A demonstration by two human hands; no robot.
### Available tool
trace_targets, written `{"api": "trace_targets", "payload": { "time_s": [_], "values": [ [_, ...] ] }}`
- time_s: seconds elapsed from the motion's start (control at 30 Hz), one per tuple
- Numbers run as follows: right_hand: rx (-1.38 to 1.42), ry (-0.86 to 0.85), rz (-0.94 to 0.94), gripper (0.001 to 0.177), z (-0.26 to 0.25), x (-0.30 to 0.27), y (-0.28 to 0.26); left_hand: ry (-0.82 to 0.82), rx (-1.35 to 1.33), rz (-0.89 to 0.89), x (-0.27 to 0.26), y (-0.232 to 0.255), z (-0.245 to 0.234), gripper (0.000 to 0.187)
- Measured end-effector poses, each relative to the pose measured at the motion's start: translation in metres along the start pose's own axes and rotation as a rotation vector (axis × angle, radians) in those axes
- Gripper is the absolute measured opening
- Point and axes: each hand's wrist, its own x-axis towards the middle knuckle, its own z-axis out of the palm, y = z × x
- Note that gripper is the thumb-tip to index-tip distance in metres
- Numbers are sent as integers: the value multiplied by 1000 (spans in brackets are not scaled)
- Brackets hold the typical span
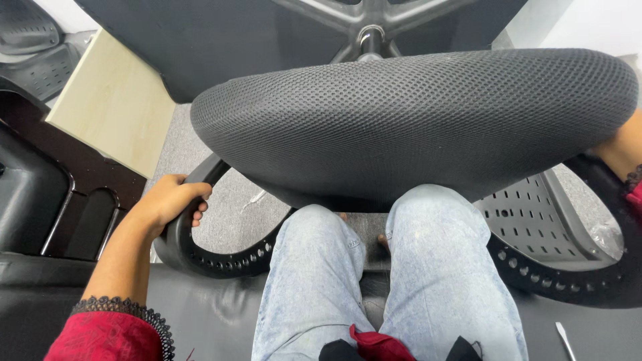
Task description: The person uses a screwdriver to tighten four screws securing the central gas-lift base to the underside of an office chair seat. After tightening, the person flips the chair upright and positions it on the floor.
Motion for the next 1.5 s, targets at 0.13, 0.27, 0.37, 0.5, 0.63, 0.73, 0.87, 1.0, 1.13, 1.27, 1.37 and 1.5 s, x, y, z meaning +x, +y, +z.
{"api": "trace_targets", "payload": {
  "time_s": [0.13,0.27,0.37,0.5,0.63,0.73,0.87,1.0,1.13,1.27,1.37,1.5],
  "values": [
    [-6,-7,7,43,0,6,-4,-2,15,7,8,2,0,19],
    [-18,-32,4,42,4,17,-12,-20,23,13,16,5,1,19],
    [-21,-42,1,42,7,25,-14,-30,24,6,20,7,1,19],
    [-32,-46,-11,42,6,34,-21,-31,26,-5,25,5,1,20],
    [-41,-40,-30,41,3,41,-28,-32,32,-17,31,6,2,21],
    [-38,-46,-43,41,6,48,-32,-32,38,-18,37,4,4,22],
    [-35,-63,-57,41,12,56,-37,-47,34,-19,46,-1,6,25],
    [-36,-87,-68,41,21,65,-42,-67,34,-42,61,-7,7,27],
    [-48,-116,-87,41,29,80,-51,-72,37,-66,80,-14,13,27],
    [-57,-144,-104,41,41,96,-56,-88,55,-92,99,-25,17,28],
    [-60,-165,-126,41,51,107,-63,-97,56,-111,107,-36,14,29],
    [-58,-186,-139,41,64,118,-61,-102,60,-132,116,-48,13,30]
  ]
}}
